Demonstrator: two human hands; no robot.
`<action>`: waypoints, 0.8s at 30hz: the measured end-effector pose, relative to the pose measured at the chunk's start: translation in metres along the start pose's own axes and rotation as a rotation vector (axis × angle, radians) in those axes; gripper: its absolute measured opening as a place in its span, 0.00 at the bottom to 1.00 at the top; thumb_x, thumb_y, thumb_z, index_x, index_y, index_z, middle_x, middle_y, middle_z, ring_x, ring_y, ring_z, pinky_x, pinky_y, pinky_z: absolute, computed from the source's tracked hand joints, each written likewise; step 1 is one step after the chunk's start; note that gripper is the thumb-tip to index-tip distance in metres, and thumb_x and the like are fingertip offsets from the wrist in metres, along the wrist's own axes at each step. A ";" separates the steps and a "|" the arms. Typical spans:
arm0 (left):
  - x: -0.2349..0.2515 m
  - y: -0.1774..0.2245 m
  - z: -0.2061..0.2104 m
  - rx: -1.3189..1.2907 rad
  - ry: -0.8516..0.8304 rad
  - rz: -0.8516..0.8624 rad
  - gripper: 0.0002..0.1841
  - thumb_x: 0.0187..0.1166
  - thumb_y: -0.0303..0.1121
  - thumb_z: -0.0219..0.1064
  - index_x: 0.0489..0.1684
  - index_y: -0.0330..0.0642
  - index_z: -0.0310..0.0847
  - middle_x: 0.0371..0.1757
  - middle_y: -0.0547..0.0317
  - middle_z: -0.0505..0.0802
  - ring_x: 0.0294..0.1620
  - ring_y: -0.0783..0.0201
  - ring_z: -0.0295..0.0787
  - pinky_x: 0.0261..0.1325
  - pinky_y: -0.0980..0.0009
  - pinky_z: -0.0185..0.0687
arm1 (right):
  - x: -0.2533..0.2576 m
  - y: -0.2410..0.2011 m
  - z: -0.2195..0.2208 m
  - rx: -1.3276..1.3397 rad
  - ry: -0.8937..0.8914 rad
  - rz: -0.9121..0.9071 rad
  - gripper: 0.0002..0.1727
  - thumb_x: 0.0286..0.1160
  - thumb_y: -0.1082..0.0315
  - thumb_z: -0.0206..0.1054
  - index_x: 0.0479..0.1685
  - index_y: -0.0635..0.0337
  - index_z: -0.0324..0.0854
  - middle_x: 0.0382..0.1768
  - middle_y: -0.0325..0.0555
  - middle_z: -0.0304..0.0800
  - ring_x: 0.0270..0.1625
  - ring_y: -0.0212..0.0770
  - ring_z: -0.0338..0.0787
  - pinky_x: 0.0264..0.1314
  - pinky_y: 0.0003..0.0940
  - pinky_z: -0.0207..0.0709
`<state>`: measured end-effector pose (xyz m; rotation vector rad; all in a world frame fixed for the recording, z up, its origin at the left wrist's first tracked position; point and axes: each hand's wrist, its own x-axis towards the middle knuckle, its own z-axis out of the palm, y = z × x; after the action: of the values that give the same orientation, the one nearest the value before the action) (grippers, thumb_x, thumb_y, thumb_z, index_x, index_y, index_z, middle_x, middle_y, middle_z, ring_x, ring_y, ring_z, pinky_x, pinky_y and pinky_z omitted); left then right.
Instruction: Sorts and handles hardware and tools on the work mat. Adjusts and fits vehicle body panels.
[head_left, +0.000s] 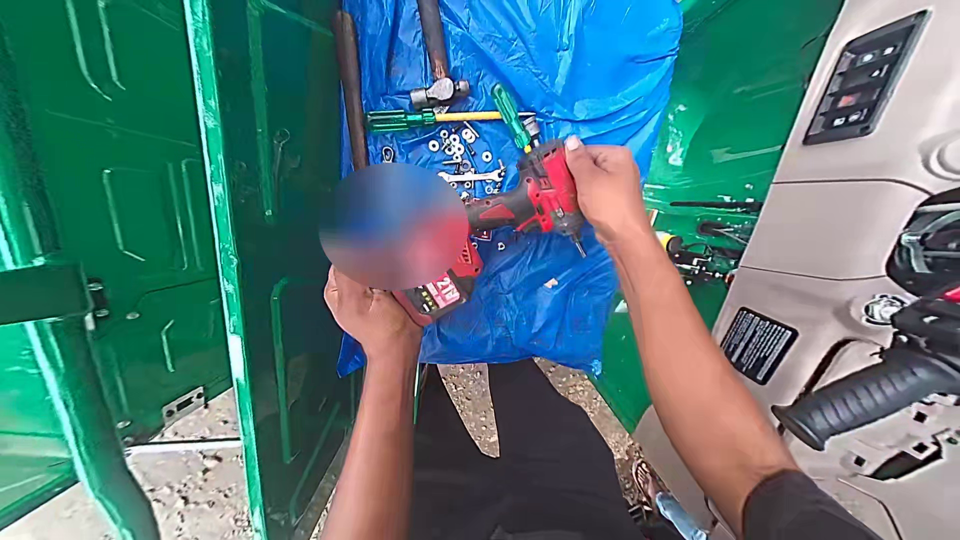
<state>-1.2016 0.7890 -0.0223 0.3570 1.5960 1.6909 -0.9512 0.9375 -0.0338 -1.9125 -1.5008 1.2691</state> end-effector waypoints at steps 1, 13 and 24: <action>0.014 0.002 0.008 0.005 0.021 0.037 0.27 0.96 0.44 0.41 0.15 0.54 0.62 0.13 0.68 0.70 0.15 0.68 0.69 0.26 0.67 0.78 | 0.027 -0.008 0.006 0.052 -0.047 -0.003 0.30 0.90 0.45 0.55 0.26 0.57 0.87 0.25 0.42 0.91 0.31 0.39 0.92 0.38 0.46 0.86; -0.051 -0.023 0.014 0.917 -0.373 0.210 0.24 0.93 0.46 0.49 0.20 0.48 0.71 0.16 0.67 0.71 0.17 0.69 0.68 0.22 0.67 0.64 | -0.090 0.018 -0.005 -0.170 -0.166 -0.047 0.09 0.85 0.65 0.63 0.54 0.55 0.85 0.17 0.38 0.74 0.15 0.36 0.71 0.16 0.33 0.68; -0.100 -0.072 0.015 1.164 -0.679 0.096 0.15 0.79 0.32 0.70 0.63 0.46 0.86 0.54 0.53 0.89 0.38 0.61 0.89 0.41 0.61 0.90 | -0.142 0.058 0.020 -0.362 -0.320 -0.152 0.21 0.79 0.78 0.64 0.69 0.54 0.85 0.64 0.46 0.89 0.55 0.40 0.93 0.60 0.39 0.88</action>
<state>-1.1009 0.7261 -0.0574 1.4043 1.8259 0.3902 -0.9377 0.7833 -0.0306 -1.8161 -2.1221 1.3548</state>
